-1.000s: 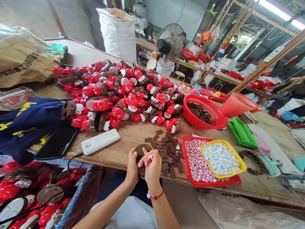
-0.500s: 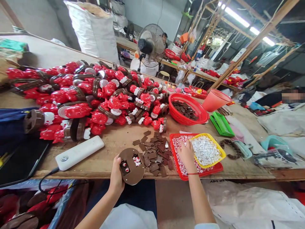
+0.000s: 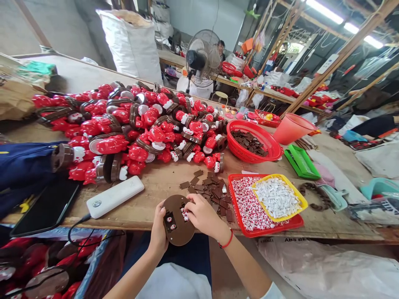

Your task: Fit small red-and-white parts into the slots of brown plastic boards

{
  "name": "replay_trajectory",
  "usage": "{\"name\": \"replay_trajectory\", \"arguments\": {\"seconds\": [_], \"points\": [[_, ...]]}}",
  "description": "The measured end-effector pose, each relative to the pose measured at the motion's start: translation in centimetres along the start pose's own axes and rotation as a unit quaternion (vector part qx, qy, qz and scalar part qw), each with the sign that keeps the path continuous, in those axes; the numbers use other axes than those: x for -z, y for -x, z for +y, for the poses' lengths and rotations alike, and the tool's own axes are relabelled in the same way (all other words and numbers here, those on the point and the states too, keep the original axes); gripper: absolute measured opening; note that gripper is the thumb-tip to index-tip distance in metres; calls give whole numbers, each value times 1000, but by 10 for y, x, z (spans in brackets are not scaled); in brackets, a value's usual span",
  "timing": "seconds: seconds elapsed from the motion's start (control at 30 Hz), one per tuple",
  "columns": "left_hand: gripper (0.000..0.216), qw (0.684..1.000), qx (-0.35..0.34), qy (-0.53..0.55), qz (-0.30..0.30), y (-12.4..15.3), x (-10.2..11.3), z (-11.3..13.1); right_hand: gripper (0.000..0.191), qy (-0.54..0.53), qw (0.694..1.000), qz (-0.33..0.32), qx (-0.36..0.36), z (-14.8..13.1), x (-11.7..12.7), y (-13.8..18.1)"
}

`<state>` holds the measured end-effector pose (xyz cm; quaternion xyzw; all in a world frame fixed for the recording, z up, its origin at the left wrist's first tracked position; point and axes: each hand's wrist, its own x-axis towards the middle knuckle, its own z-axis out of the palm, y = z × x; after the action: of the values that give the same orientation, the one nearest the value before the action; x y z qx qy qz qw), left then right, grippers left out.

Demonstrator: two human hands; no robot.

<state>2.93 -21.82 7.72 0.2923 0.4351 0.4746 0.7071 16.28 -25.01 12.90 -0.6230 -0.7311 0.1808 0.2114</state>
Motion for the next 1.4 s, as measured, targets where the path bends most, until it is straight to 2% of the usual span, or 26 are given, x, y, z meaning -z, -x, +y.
{"name": "replay_trajectory", "arguments": {"seconds": [0.13, 0.4, 0.5, 0.6, 0.73, 0.87, 0.93, 1.0, 1.07, 1.13, 1.17, 1.2, 1.23, 1.33, 1.4], "points": [[26, 1000, 15, 8, 5, 0, -1, 0, 15, 77, 997, 8, -1, -2, -1, 0], [28, 1000, 16, -4, -12, -5, -6, 0, 13, 224, 974, -33, 24, -5, 7, -6], [29, 1000, 11, -17, 3, -8, -5, 0, 14, 208, 976, -28, 52, 0, 6, -8], [30, 1000, 7, -13, 7, -9, -4, 0, 10, 147, 987, -9, 66, 2, 10, -9], [31, 1000, -12, -14, 9, -11, -3, -1, 7, 79, 992, 46, 84, -16, 15, -12], [31, 999, -41, -22, 24, -16, -3, -4, 11, 135, 983, 18, 125, -37, 3, -18], [31, 998, -44, -20, 36, -19, -3, -3, 15, 151, 978, 3, 143, -37, -3, -21], [29, 999, -20, -8, 42, -22, -4, 0, 18, 124, 981, 29, 143, -27, 1, -20], [27, 998, 24, 4, 55, -24, -4, 5, 18, 93, 988, 90, 85, -4, 18, -13], [25, 996, 54, 8, 71, -26, -4, 10, 19, 105, 982, 150, -54, 30, 42, 2], [24, 995, 62, 9, 76, -26, -4, 11, 19, 140, 963, 172, -156, 50, 56, 12], [25, 995, 67, 7, 76, -27, -4, 12, 20, 180, 931, 176, -263, 72, 68, 22], [26, 995, 72, 6, 71, -27, -4, 13, 22, 196, 912, 183, -310, 93, 80, 34], [30, 996, 72, -2, 55, -27, -2, 13, 20, 220, 885, 175, -370, 140, 100, 62], [32, 997, 65, -3, 50, -26, -1, 13, 21, 235, 884, 164, -369, 155, 101, 70]]}}
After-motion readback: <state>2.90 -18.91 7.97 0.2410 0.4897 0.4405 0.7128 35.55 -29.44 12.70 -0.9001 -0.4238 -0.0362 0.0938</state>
